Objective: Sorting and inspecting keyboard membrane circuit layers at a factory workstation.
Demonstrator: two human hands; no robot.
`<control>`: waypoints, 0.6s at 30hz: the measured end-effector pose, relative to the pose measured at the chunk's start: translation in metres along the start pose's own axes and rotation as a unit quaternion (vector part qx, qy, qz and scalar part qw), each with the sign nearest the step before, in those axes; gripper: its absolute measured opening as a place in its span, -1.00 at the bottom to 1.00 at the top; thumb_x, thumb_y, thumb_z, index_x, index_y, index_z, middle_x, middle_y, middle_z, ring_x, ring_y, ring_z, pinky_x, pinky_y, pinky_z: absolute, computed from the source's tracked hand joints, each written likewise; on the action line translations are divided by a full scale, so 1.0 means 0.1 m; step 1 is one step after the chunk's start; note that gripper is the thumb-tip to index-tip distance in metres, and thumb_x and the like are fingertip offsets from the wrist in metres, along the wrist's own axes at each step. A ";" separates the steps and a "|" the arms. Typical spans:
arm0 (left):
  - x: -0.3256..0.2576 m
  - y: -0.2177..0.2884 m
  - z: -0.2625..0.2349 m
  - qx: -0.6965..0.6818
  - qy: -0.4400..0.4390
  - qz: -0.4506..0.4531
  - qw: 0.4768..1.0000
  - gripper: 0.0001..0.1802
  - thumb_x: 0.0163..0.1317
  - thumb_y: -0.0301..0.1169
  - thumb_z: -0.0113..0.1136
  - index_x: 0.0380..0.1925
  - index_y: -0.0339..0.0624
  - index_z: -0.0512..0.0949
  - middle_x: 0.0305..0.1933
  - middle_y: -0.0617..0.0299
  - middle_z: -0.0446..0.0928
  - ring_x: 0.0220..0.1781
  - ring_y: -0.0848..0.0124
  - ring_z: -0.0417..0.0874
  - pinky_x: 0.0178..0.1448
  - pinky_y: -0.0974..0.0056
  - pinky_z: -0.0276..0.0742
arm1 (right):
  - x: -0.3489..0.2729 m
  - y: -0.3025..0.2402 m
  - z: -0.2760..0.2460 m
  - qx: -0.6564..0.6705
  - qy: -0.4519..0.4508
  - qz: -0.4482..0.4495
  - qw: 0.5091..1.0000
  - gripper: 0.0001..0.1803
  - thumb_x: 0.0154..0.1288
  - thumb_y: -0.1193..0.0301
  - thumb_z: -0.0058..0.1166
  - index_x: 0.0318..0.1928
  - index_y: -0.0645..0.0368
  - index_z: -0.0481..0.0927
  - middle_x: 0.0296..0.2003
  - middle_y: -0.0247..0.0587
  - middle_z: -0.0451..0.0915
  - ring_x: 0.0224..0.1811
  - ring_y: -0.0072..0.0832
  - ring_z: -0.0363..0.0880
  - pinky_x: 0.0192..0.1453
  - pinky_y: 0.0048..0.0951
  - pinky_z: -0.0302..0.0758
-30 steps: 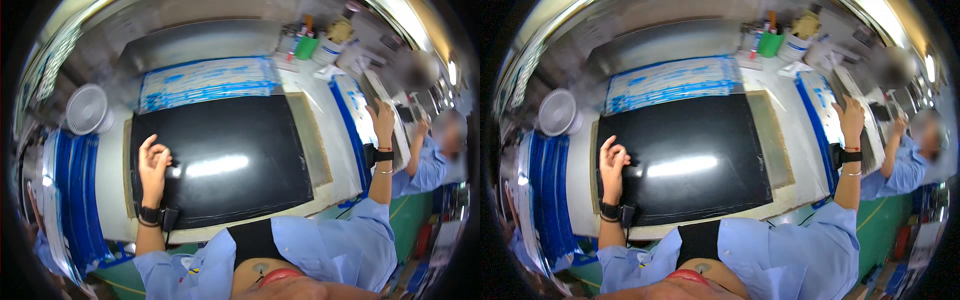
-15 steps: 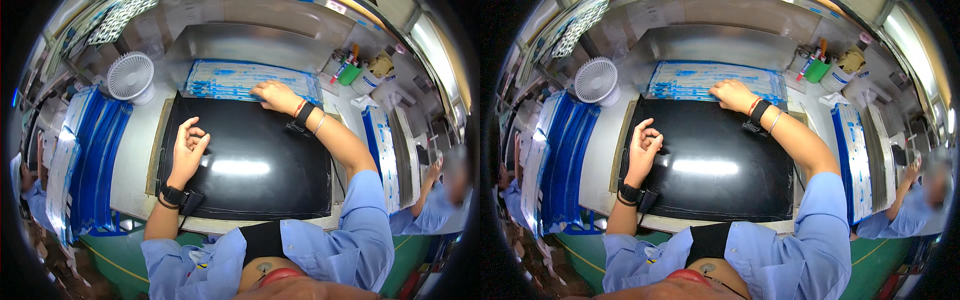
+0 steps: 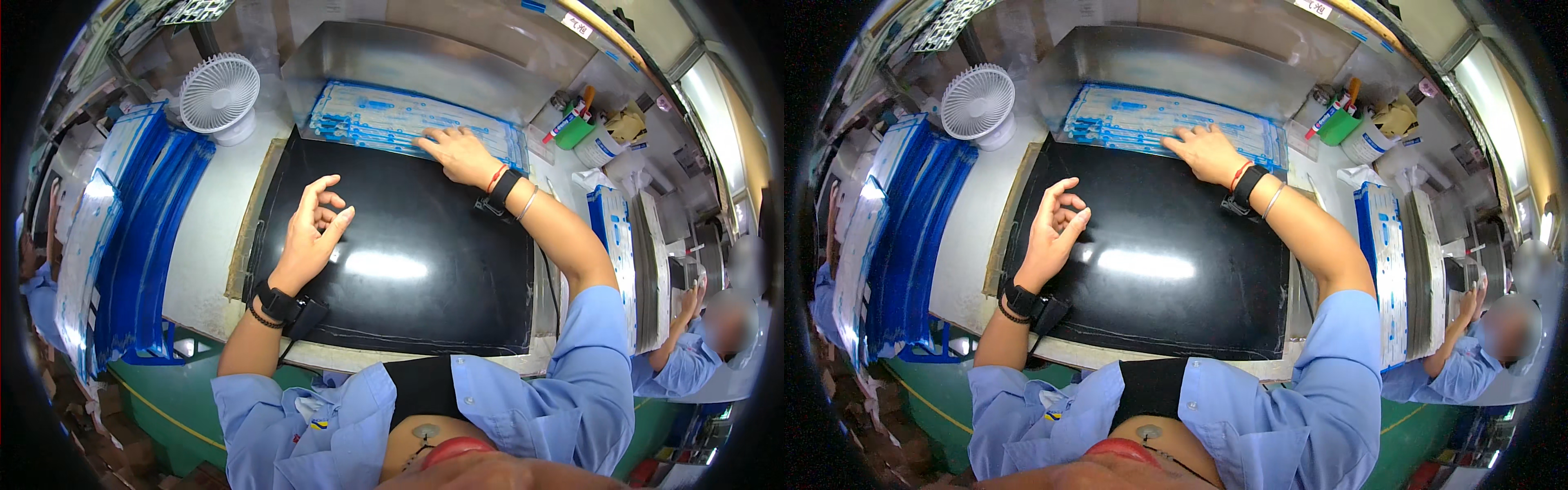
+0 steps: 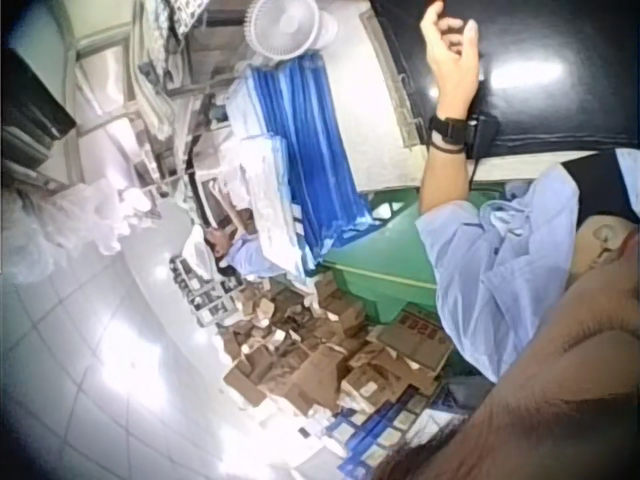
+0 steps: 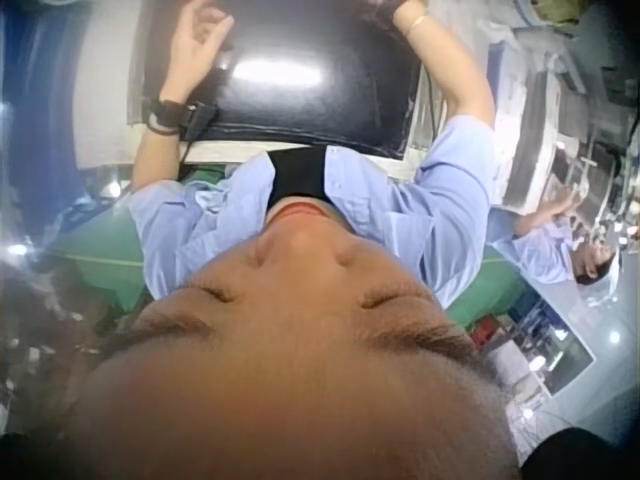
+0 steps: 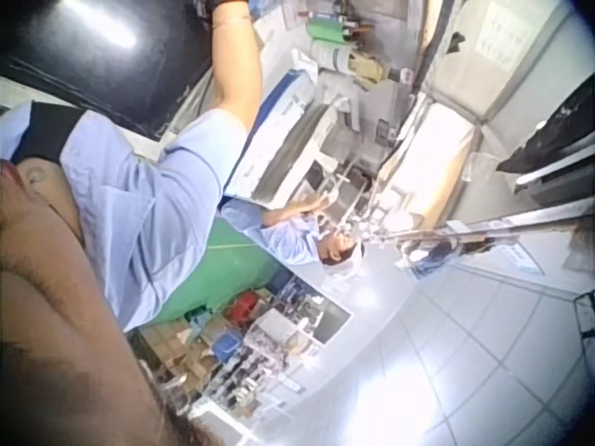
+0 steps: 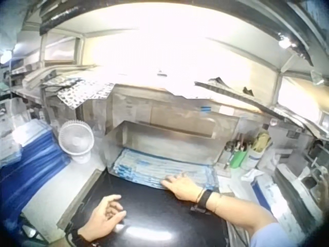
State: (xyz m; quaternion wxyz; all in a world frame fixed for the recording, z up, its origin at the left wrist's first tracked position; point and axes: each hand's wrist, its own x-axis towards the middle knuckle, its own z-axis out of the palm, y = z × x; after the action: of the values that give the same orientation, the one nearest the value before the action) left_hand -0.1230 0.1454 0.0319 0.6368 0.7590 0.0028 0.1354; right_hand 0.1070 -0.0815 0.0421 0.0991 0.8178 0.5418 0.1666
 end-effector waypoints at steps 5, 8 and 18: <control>-0.01 -0.03 0.00 0.002 0.007 0.004 1.000 -0.43 0.25 -0.54 0.16 0.25 -0.16 0.23 -0.14 0.28 0.37 -0.34 0.65 0.44 -0.22 0.52 0.40 | -0.03 0.05 -0.10 -0.037 0.030 -0.040 0.998 -0.55 0.18 0.48 0.02 0.08 -0.22 0.45 0.15 -0.18 0.40 -0.05 -0.21 0.54 -0.07 -0.17 0.54; 0.00 -0.01 -0.01 0.011 0.001 0.005 1.000 -0.43 0.25 -0.53 0.17 0.25 -0.15 0.23 -0.13 0.28 0.37 -0.34 0.65 0.44 -0.24 0.52 0.39 | -0.06 0.29 -0.13 -0.065 0.075 -0.073 0.992 -0.79 0.17 0.41 0.00 -0.17 -0.10 0.58 0.17 -0.21 0.40 -0.06 -0.30 0.51 -0.09 -0.22 0.51; 0.01 -0.01 0.01 0.027 -0.006 -0.004 1.000 -0.42 0.25 -0.52 0.18 0.26 -0.15 0.23 -0.13 0.28 0.36 -0.35 0.65 0.44 -0.26 0.52 0.39 | -0.01 0.32 -0.35 -0.115 -0.006 0.104 0.988 -0.23 -0.25 0.14 0.47 0.08 -0.10 0.47 0.26 -0.16 0.30 0.30 -0.09 0.26 0.28 0.28 0.21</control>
State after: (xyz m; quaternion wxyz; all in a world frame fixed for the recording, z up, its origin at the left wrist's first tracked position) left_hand -0.1215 0.1449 0.0314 0.6166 0.7767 0.0061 0.1283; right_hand 0.1205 -0.0952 0.0854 0.1778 0.8538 0.4309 0.2317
